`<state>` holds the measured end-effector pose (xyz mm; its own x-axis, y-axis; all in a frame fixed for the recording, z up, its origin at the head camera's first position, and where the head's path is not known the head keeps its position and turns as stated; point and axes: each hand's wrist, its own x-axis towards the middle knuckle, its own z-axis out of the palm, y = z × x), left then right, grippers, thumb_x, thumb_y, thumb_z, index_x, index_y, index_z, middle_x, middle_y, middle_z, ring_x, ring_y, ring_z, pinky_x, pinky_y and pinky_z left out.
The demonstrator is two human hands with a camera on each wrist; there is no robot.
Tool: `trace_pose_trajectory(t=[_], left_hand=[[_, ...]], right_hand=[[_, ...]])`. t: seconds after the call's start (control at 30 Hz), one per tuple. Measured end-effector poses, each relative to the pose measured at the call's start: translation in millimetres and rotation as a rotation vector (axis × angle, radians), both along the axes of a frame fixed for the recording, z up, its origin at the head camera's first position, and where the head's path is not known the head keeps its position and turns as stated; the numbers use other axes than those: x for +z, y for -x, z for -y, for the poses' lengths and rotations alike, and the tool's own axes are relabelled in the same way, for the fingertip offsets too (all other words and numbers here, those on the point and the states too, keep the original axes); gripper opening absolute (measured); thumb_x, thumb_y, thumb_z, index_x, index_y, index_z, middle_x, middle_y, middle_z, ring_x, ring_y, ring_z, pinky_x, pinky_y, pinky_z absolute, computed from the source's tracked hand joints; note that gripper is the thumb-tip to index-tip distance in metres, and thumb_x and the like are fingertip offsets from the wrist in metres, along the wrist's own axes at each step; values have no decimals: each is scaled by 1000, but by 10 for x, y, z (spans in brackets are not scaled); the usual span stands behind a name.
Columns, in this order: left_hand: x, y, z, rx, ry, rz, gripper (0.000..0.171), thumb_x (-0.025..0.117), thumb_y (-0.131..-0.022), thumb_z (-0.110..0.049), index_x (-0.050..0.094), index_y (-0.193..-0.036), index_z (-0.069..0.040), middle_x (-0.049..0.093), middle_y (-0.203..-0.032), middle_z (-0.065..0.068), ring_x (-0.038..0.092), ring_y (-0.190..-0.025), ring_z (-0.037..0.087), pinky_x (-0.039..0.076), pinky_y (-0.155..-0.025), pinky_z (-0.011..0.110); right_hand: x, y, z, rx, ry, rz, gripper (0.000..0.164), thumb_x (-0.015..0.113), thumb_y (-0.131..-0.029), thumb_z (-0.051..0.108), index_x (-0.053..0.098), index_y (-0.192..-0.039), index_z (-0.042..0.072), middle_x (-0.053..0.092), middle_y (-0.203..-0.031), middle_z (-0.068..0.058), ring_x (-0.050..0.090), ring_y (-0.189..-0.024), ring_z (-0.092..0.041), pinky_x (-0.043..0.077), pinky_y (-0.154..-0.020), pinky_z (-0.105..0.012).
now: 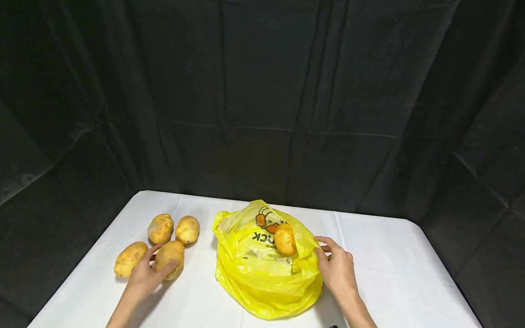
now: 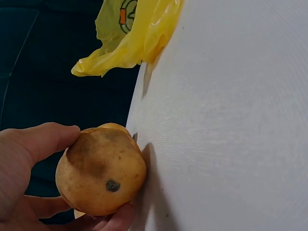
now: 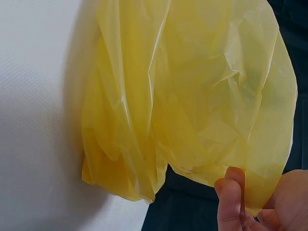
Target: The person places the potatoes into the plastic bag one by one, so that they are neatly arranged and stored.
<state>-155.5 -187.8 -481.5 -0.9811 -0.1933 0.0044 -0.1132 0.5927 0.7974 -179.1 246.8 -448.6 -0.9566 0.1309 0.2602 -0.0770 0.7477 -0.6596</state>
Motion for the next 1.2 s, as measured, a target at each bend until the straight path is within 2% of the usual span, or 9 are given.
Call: trace_pose_trajectory(t=[0.13, 0.27, 0.43, 0.7, 0.9, 1.2], left_hand=[[16, -2, 5, 22, -25, -1, 76, 75, -87, -32, 38, -146, 0, 53, -125, 27, 55, -112, 45, 48, -87, 53], [40, 1, -6, 38, -76, -17, 79, 77, -85, -37, 40, -144, 1, 52, -127, 28, 57, -110, 46, 54, -79, 44], [60, 0, -28, 55, -171, -43, 80, 79, -83, -37, 42, -143, 0, 52, -128, 27, 60, -106, 40, 55, -70, 34], [49, 4, -31, 69, -241, -24, 77, 78, -84, -35, 41, -143, -2, 50, -130, 26, 59, -105, 36, 54, -72, 31], [44, 15, -67, 19, -361, -26, 72, 77, -86, -30, 42, -141, 1, 48, -127, 25, 58, -101, 30, 52, -69, 26], [54, 15, -127, 13, -481, 17, 70, 77, -86, -26, 41, -142, -3, 48, -126, 22, 62, -92, 22, 56, -74, 33]], right_hand=[[3, 3, 5, -1, -4, -2, 27, 64, -93, 8, 67, -120, 7, 70, -101, -22, 66, -69, -21, 49, -54, -26], [10, 6, 4, 0, -4, 0, 27, 64, -93, 8, 67, -120, 7, 70, -101, -22, 67, -69, -21, 49, -54, -26], [22, 6, 3, -5, -5, 17, 27, 63, -94, 8, 67, -121, 7, 70, -103, -22, 66, -72, -23, 49, -55, -26], [20, 3, 13, -7, -6, 29, 27, 64, -94, 8, 67, -121, 7, 70, -103, -22, 66, -72, -23, 49, -55, -26], [16, 2, 9, -7, -10, 17, 27, 64, -93, 6, 67, -120, 6, 70, -101, -22, 66, -72, -23, 49, -55, -26], [13, -9, 0, -6, -16, 9, 27, 64, -92, 5, 67, -119, 6, 70, -101, -22, 68, -75, -26, 52, -59, -28]])
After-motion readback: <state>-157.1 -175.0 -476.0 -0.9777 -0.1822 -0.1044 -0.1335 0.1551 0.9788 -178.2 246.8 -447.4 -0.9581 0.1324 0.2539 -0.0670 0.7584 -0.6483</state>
